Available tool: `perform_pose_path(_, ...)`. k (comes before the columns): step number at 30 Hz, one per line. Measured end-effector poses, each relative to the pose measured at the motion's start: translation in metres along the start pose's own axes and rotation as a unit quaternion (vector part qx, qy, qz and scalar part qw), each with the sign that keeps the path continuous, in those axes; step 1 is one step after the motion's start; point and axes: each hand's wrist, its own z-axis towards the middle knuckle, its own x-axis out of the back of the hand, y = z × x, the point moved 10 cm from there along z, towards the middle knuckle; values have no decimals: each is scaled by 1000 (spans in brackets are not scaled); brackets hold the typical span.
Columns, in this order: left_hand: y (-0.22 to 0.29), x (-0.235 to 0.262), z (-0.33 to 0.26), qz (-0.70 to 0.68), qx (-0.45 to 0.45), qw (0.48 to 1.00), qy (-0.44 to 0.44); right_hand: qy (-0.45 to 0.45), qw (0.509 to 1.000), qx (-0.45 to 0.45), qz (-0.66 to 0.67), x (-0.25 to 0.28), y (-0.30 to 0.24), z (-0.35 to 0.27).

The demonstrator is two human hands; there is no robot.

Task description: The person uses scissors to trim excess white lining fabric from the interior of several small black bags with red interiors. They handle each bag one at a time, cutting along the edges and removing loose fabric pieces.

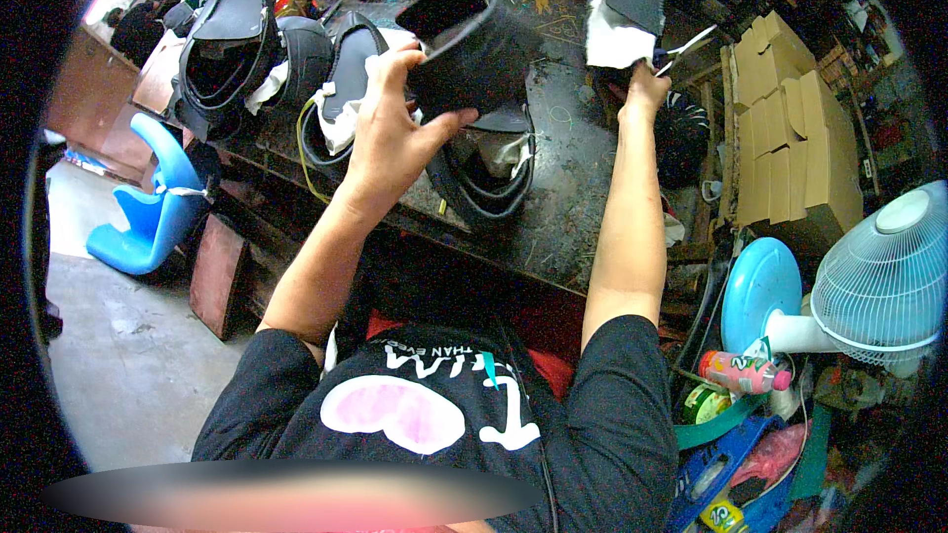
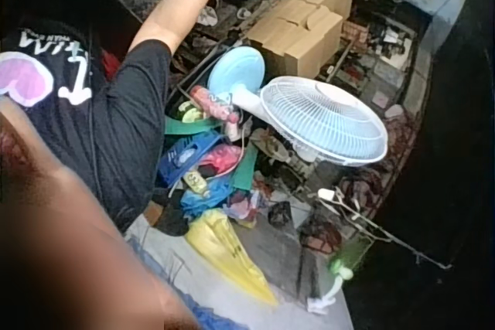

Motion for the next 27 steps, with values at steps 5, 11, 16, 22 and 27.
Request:
perform_pose_path(5,26,-13,51,20,-197,976,93,-46,997,20,-62,-5,20,14)
perform_pose_path(11,19,-90,126,114,-172,977,51,17,997,17,-77,8,27,21)
perform_pose_path(16,21,-63,130,-36,-195,969,150,21,987,101,-125,6,13,16)
perform_pose_path(22,27,-41,148,126,-220,931,264,32,979,141,-143,5,2,6)
perform_pose_path(27,-68,-75,172,322,18,945,-55,56,960,166,-218,5,-10,1)
